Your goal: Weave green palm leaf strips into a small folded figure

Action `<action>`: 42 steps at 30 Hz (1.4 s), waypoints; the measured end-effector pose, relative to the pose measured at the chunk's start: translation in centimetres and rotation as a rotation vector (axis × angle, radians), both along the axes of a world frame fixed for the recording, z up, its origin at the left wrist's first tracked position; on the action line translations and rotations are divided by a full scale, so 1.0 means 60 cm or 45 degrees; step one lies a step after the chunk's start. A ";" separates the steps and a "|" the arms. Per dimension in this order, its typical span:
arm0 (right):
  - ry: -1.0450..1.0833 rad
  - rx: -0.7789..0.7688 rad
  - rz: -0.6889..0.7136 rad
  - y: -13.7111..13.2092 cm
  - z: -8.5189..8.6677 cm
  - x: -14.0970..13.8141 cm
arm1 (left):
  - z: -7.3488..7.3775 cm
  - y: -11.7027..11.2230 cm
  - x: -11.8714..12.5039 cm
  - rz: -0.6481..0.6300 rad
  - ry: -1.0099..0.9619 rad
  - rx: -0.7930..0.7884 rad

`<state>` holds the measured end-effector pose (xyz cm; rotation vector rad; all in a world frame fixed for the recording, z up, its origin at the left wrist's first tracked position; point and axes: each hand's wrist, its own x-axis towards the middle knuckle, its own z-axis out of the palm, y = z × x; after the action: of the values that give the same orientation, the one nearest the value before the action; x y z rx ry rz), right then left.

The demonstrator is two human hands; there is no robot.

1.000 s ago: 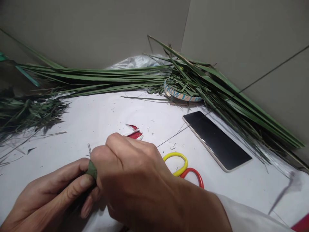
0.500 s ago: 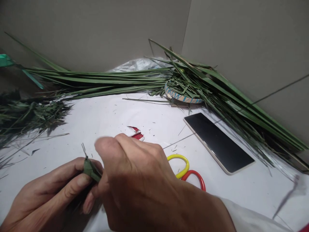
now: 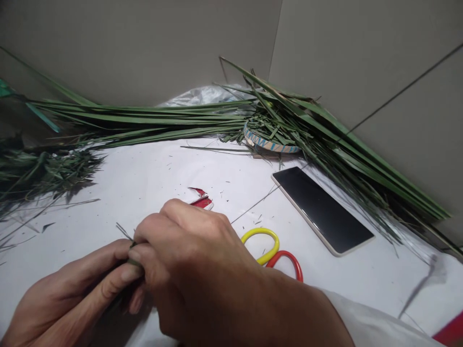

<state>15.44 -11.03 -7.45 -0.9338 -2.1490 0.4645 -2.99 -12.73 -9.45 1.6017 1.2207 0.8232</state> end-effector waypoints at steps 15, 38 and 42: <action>0.090 -0.058 -0.293 -0.004 -0.012 -0.013 | 0.007 0.009 0.002 0.042 0.032 -0.043; 0.087 -0.192 -0.269 0.010 -0.006 0.000 | 0.004 0.020 -0.014 -0.133 -0.396 -0.522; 0.061 -0.203 -0.239 0.012 -0.003 0.008 | -0.008 0.017 -0.019 -0.184 -0.430 -0.622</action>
<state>15.90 -10.31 -7.66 -1.1884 -1.9808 0.5639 -4.15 -11.73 -9.94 1.0886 0.9573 0.6121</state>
